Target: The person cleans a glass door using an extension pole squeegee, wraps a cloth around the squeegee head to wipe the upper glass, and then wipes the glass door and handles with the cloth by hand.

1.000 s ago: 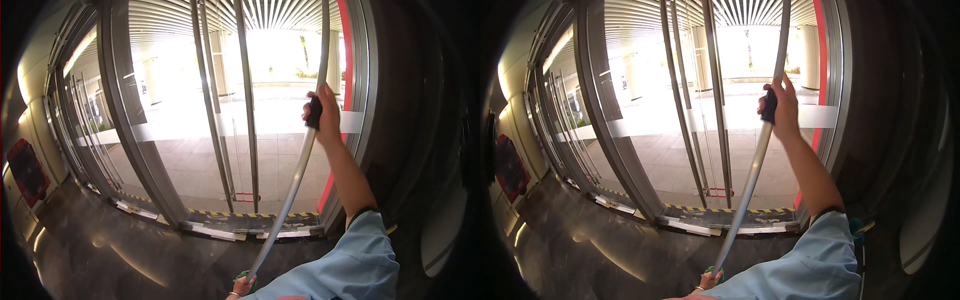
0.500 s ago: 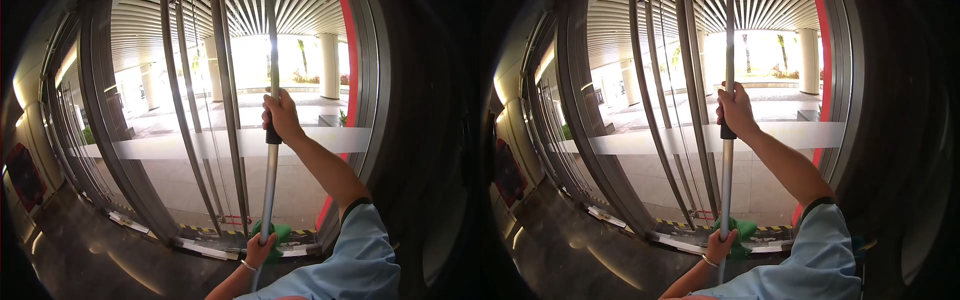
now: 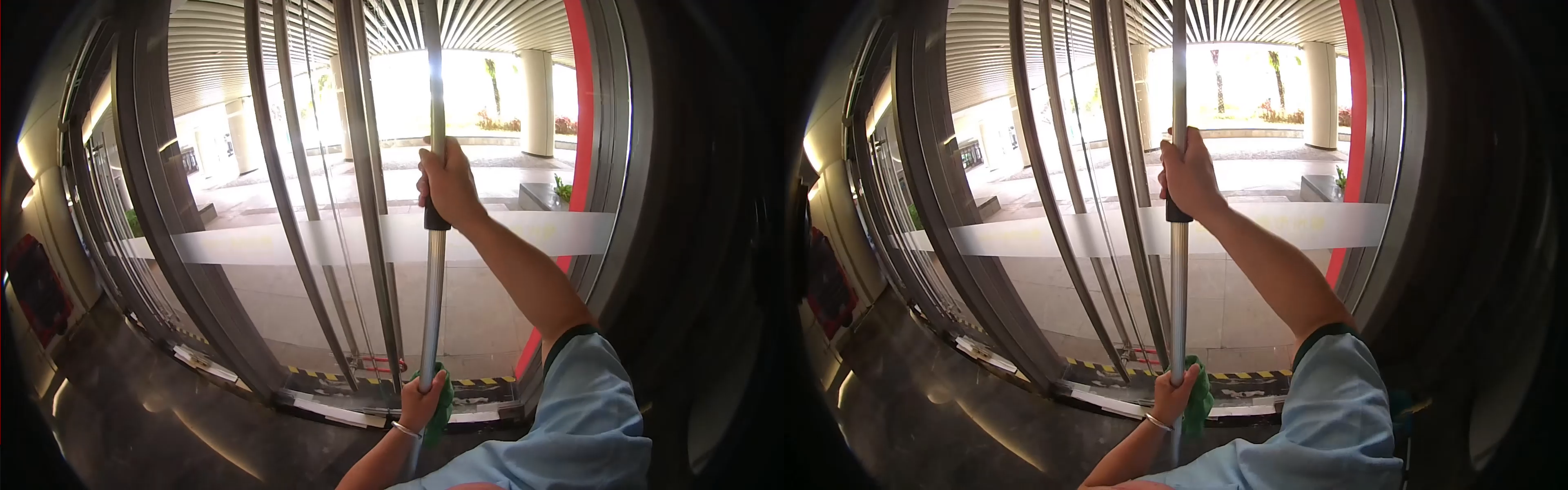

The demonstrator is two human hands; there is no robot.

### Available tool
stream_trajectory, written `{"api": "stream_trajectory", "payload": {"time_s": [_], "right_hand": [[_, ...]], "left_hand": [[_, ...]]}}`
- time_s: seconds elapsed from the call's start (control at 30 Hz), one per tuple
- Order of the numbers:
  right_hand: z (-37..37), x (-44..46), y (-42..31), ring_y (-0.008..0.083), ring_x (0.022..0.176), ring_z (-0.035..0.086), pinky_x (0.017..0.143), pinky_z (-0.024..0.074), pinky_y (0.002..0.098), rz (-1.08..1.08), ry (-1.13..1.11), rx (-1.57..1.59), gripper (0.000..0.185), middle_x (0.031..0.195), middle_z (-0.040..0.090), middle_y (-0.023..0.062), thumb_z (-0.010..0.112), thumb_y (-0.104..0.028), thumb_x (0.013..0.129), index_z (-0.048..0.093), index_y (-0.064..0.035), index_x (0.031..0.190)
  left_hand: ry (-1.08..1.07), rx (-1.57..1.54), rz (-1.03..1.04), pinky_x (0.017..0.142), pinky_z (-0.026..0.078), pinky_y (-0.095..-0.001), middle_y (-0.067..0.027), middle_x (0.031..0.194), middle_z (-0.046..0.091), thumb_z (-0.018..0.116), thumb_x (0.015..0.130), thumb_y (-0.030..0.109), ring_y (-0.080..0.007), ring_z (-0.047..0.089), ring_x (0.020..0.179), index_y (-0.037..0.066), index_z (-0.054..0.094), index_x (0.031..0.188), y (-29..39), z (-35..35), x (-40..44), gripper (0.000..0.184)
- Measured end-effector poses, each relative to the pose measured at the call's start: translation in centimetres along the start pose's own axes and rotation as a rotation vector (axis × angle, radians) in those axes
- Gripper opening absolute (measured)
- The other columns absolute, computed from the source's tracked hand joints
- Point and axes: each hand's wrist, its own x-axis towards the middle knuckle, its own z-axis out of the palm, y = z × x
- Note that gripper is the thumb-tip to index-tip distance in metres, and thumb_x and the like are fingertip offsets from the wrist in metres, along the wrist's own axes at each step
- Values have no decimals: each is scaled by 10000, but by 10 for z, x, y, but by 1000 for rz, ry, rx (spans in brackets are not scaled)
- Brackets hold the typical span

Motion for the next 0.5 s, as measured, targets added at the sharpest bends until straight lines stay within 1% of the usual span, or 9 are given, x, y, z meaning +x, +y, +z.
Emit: {"api": "stream_trajectory", "payload": {"time_s": [0.03, 0.1, 0.13, 0.2, 0.23, 0.3, 0.37, 0.43, 0.5], "right_hand": [[0, -5, 4, 106, 481, 487, 417, 456, 286, 17, 6, -27, 312, 721, 467, 54, 478, -140, 928, 388, 23, 1179], [2, -17, 12, 108, 459, 482, 403, 446, 287, 27, 20, -37, 313, 704, 467, 46, 472, -141, 933, 386, 10, 1193], [3, -23, 15, 108, 459, 482, 403, 446, 287, 29, 22, -38, 313, 704, 467, 46, 472, -141, 933, 386, 10, 1193], [3, -36, 18, 93, 496, 467, 423, 451, 267, 77, 8, -40, 342, 710, 444, 34, 475, -133, 932, 384, 13, 1227], [3, -42, 20, 93, 496, 467, 423, 451, 267, 82, 12, -45, 342, 710, 444, 34, 475, -133, 932, 384, 13, 1227], [5, -53, 26, 92, 488, 463, 419, 445, 267, 84, 17, -39, 308, 709, 444, 32, 465, -125, 938, 391, 5, 1207], [8, -66, 32, 92, 481, 464, 413, 440, 267, 98, 24, -62, 268, 711, 448, 32, 449, -117, 948, 396, -4, 1186], [11, -82, 39, 92, 481, 467, 415, 442, 268, 120, 19, -73, 270, 711, 449, 32, 447, -119, 950, 394, -6, 1189], [14, -101, 43, 91, 479, 470, 420, 447, 268, 153, 17, -84, 273, 706, 450, 28, 446, -117, 952, 387, -13, 1198]], "left_hand": [[-5, -2, 3, 464, 397, -246, 30, 566, 520, 662, 887, 332, -32, 467, 534, 24, 559, 644, -4, 0, -2, 405], [7, 36, -40, 458, 353, -241, 62, 563, 466, 691, 870, 321, -24, 403, 545, 63, 518, 608, -13, -2, -10, 406], [5, 36, -42, 458, 353, -241, 62, 563, 466, 691, 870, 321, -24, 403, 545, 63, 518, 608, -17, -4, -13, 406], [-35, 119, -72, 476, 409, -241, 24, 573, 538, 653, 894, 322, -37, 486, 538, 25, 579, 645, -22, -9, -21, 395], [-41, 116, -77, 476, 409, -241, 24, 573, 538, 653, 894, 322, -37, 486, 538, 25, 579, 645, -32, -11, -25, 395], [-20, 241, -45, 481, 415, -245, 17, 574, 546, 664, 884, 319, -40, 492, 536, 18, 590, 661, -50, -18, -32, 382], [-21, 186, -56, 477, 411, -253, 14, 568, 543, 672, 877, 321, -43, 483, 530, 16, 590, 664, -58, -22, -47, 381], [-24, 138, -61, 474, 406, -261, 10, 561, 540, 679, 869, 322, -46, 474, 524, 13, 590, 667, -62, -25, -60, 380], [-9, 29, -124, 463, 385, -277, 8, 539, 520, 689, 858, 321, -53, 430, 510, 14, 586, 648, -66, -26, -77, 387]]}}
